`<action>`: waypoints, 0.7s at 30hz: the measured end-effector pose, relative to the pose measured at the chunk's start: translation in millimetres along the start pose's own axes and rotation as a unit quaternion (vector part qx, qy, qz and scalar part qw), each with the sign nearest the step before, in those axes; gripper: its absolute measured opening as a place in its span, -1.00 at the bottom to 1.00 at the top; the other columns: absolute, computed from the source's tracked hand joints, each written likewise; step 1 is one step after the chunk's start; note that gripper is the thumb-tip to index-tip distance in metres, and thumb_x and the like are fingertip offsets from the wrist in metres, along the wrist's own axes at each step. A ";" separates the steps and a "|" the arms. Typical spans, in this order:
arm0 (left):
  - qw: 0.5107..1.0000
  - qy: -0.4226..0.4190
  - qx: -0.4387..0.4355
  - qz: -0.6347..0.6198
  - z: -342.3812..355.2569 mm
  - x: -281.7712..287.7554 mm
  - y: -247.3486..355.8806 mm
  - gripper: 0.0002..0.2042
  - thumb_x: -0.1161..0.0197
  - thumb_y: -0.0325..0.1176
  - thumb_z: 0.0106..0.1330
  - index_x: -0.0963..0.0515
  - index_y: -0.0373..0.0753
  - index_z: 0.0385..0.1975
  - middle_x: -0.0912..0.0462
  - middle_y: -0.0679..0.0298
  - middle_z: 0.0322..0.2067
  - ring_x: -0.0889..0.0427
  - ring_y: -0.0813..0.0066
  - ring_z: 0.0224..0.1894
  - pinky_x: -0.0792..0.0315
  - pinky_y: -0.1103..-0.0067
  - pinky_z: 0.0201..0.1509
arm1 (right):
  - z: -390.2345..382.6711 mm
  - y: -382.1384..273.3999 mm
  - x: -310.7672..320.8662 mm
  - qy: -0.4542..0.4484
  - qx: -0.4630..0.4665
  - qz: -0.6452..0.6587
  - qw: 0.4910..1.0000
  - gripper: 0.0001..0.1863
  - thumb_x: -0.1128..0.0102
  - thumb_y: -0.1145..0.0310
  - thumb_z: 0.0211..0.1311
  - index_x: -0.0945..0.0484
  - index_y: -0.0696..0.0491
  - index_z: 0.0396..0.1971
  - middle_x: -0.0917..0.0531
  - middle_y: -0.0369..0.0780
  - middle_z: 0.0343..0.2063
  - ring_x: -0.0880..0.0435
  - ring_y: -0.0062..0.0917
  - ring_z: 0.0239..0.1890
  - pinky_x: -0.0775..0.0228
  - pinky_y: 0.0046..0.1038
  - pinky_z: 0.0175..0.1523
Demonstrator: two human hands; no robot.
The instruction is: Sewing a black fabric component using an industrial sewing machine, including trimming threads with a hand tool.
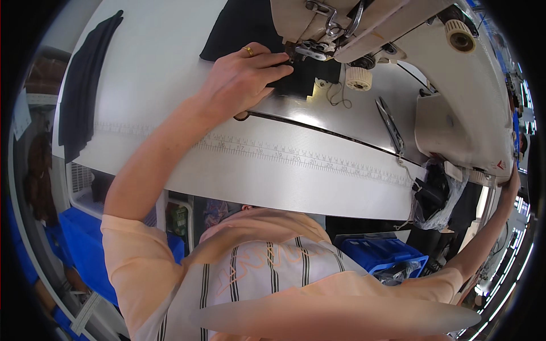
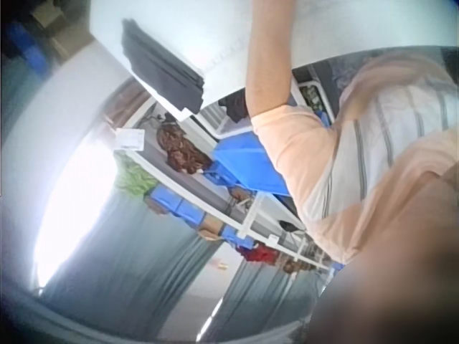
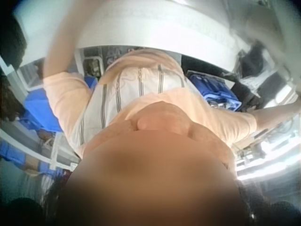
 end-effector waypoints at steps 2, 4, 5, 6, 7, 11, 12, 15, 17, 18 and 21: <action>1.000 0.003 0.000 -0.001 0.3 0.3 0.2 -0.50 -0.43 -0.47 -0.16 -0.63 -0.07 -0.07 -0.62 0.43 -0.01 -0.54 0.38 0.03 -0.50 0.50 0.09 | 9.0 3.1 -2.4 0.018 0.000 0.047 0.999 -0.35 0.15 -0.01 0.42 -0.29 0.28 0.21 -0.45 -0.04 0.15 -0.49 -0.22 0.15 -0.38 -0.25 0.23; 1.000 -0.003 0.002 -0.001 1.0 0.2 -0.2 -0.50 -0.43 -0.47 -0.15 -0.63 -0.07 -0.07 -0.62 0.44 -0.01 -0.54 0.38 0.05 -0.50 0.50 0.10 | -5.1 30.7 -18.8 0.079 0.016 0.088 0.993 -0.34 0.09 -0.03 0.40 -0.32 0.28 0.19 -0.49 -0.05 0.11 -0.50 -0.25 0.15 -0.41 -0.22 0.20; 1.000 -0.001 0.004 -0.002 1.3 0.3 -0.5 -0.50 -0.43 -0.47 -0.15 -0.63 -0.07 -0.07 -0.62 0.44 -0.01 -0.54 0.38 0.06 -0.50 0.50 0.11 | -23.8 58.8 -32.9 0.129 0.132 0.198 0.963 -0.35 0.06 -0.02 0.39 -0.33 0.27 0.18 -0.51 -0.06 0.09 -0.52 -0.27 0.13 -0.42 -0.23 0.20; 1.000 -0.002 0.004 -0.002 1.6 0.3 -0.9 -0.50 -0.43 -0.47 -0.15 -0.63 -0.07 -0.07 -0.62 0.44 -0.01 -0.54 0.38 0.06 -0.50 0.50 0.11 | -39.7 75.7 -41.4 0.173 0.207 0.325 0.906 -0.36 0.02 -0.01 0.38 -0.34 0.25 0.18 -0.53 -0.07 0.07 -0.54 -0.29 0.11 -0.42 -0.25 0.19; 1.000 -0.005 0.008 -0.004 1.6 0.3 -1.0 -0.50 -0.43 -0.47 -0.14 -0.63 -0.07 -0.07 -0.62 0.44 -0.01 -0.53 0.37 0.07 -0.50 0.49 0.12 | -49.7 80.4 -44.4 0.175 0.243 0.303 0.905 -0.36 0.02 -0.01 0.38 -0.34 0.25 0.18 -0.53 -0.07 0.07 -0.54 -0.29 0.11 -0.42 -0.25 0.19; 1.000 -0.008 0.022 -0.004 1.2 -0.5 -1.0 -0.51 -0.43 -0.47 -0.13 -0.63 -0.05 -0.06 -0.62 0.44 0.00 -0.53 0.35 0.08 -0.49 0.49 0.13 | -44.7 48.0 -27.6 0.129 0.156 0.216 0.955 -0.41 -0.06 0.07 0.35 -0.35 0.24 0.16 -0.52 -0.07 0.08 -0.54 -0.27 0.11 -0.45 -0.20 0.16; 1.000 -0.008 0.023 -0.005 1.3 -0.6 -0.9 -0.51 -0.43 -0.47 -0.13 -0.63 -0.05 -0.06 -0.62 0.44 0.00 -0.53 0.35 0.08 -0.49 0.49 0.13 | -33.2 34.3 -20.8 0.091 0.136 0.166 0.972 -0.42 -0.08 0.10 0.34 -0.35 0.26 0.16 -0.49 -0.06 0.12 -0.52 -0.23 0.12 -0.44 -0.18 0.18; 1.000 -0.011 0.022 -0.008 2.0 -0.6 -0.2 -0.51 -0.43 -0.47 -0.12 -0.63 -0.04 -0.06 -0.62 0.44 0.00 -0.53 0.34 0.08 -0.49 0.49 0.13 | -8.0 28.8 -10.4 0.126 0.108 0.152 0.974 -0.46 -0.08 0.14 0.34 -0.36 0.25 0.14 -0.49 -0.07 0.11 -0.51 -0.24 0.13 -0.43 -0.17 0.19; 1.000 -0.015 0.022 -0.003 2.8 0.0 0.0 -0.50 -0.42 -0.48 -0.12 -0.63 -0.04 -0.06 -0.61 0.43 0.01 -0.54 0.34 0.07 -0.50 0.49 0.12 | -3.8 44.5 -7.5 0.143 0.126 0.267 0.945 -0.49 -0.09 0.17 0.33 -0.40 0.26 0.10 -0.51 -0.07 0.08 -0.52 -0.25 0.11 -0.45 -0.19 0.17; 1.000 -0.014 0.018 -0.005 3.0 0.2 0.0 -0.50 -0.42 -0.48 -0.12 -0.63 -0.04 -0.06 -0.61 0.43 0.01 -0.54 0.34 0.07 -0.50 0.49 0.12 | -3.3 51.9 -4.4 0.157 0.152 0.369 0.903 -0.53 -0.10 0.20 0.31 -0.44 0.26 0.07 -0.53 -0.08 0.06 -0.54 -0.26 0.09 -0.46 -0.21 0.16; 0.999 0.016 -0.011 0.028 2.6 -0.3 -0.2 -0.53 -0.45 -0.41 -0.16 -0.65 -0.05 -0.12 -0.62 0.48 0.00 -0.53 0.48 -0.02 -0.52 0.60 0.01 | 9.9 57.7 12.7 0.131 0.224 0.215 0.942 -0.57 -0.09 0.26 0.29 -0.49 0.24 0.05 -0.56 -0.11 0.03 -0.56 -0.35 0.05 -0.47 -0.34 0.11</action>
Point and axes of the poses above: each hand's wrist, its own z-axis towards the middle knuckle, its own x-axis out of the back of the hand, y = z × x, the point moved 1 cm from there along z, towards the middle knuckle
